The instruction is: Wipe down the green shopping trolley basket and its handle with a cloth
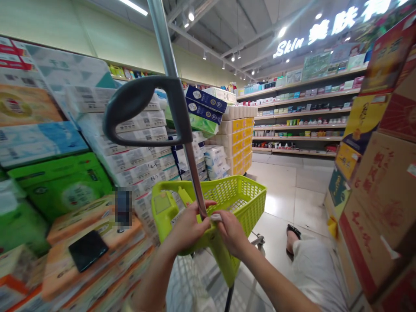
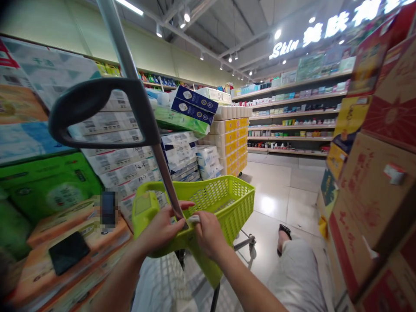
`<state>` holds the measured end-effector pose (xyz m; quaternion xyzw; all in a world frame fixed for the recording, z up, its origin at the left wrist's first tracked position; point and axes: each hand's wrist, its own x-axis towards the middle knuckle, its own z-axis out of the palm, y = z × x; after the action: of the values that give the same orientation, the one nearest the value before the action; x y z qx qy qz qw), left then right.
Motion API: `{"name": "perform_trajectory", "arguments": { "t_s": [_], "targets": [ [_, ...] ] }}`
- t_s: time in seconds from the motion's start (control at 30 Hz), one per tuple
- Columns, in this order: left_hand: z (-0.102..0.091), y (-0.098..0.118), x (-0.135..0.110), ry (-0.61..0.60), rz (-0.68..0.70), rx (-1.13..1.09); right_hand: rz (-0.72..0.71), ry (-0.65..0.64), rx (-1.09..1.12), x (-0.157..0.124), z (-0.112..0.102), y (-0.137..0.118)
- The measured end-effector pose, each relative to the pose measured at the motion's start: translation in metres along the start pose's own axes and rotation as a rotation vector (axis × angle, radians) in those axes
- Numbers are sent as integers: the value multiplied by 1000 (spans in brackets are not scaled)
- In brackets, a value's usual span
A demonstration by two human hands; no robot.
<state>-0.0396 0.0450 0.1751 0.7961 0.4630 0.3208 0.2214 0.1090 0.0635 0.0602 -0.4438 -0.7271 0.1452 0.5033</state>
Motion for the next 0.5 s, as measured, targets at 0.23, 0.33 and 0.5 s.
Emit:
{"name": "perform_trajectory", "arguments": {
  "t_s": [0.23, 0.33, 0.5],
  "targets": [
    [-2, 3, 3, 34, 101, 63, -91, -113, 64, -4, -6, -18],
    [-1, 4, 5, 22, 129, 49, -108, -89, 74, -9, -12, -7],
    [3, 6, 9, 2, 151, 18, -93, 33, 41, -15, -18, 20]
  ]
}}
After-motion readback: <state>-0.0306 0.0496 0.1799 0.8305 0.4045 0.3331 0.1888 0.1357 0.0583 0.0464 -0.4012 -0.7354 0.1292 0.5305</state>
